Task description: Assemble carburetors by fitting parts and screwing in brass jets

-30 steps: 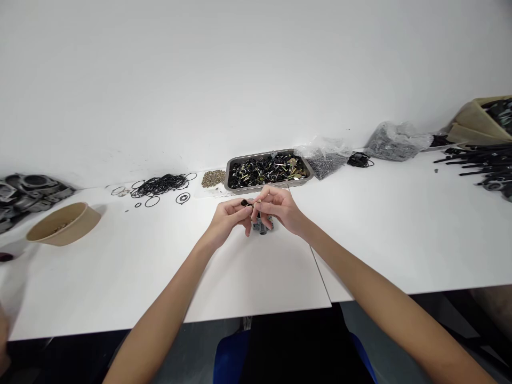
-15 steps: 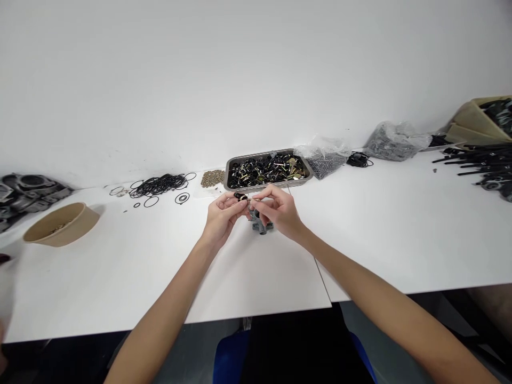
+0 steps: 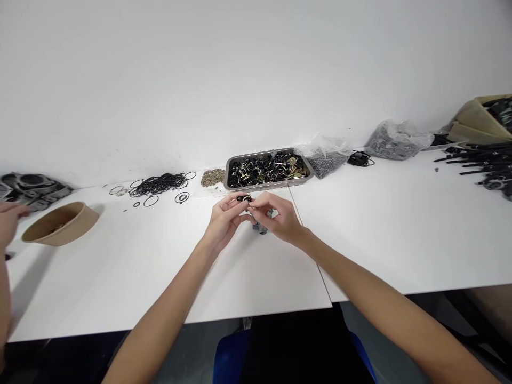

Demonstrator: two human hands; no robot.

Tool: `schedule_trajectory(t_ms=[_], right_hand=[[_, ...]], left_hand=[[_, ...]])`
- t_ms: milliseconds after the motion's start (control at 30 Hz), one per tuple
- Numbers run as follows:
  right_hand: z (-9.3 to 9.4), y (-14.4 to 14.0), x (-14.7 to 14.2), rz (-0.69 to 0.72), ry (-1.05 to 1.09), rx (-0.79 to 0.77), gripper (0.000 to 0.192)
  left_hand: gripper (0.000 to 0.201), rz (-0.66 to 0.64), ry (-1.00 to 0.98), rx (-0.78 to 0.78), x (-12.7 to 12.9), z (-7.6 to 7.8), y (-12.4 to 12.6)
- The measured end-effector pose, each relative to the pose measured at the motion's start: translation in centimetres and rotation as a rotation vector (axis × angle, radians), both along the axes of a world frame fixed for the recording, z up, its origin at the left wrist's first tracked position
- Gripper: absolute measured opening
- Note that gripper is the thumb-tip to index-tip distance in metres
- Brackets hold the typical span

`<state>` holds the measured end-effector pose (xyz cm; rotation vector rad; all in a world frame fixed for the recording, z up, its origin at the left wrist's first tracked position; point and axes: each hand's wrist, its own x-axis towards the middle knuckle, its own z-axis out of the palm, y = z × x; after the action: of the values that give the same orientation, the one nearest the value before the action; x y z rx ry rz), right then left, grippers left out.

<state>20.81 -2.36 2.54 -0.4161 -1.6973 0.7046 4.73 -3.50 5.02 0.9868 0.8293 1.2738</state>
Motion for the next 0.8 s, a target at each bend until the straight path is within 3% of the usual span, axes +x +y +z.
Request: schedule_trajectory(t_ms=[233,600,800], right_hand=[[-0.73,0.35,0.19,-0.150,-0.093,0.237,0.006],[-0.99,0.42,-0.08,-0.249,-0.073,0.403,0.013],[-0.40,0.52,0.24,-0.273,-0.221,0.373,0.007]], left_hand=[[0.034,-0.017,-0.010,-0.021,0.06,0.16,-0.09],[0.021,-0.040,0.024,0.020,0.30,0.12,-0.39],[0.025,0.084,0.079,0.045,0.23,-0.04,-0.11]])
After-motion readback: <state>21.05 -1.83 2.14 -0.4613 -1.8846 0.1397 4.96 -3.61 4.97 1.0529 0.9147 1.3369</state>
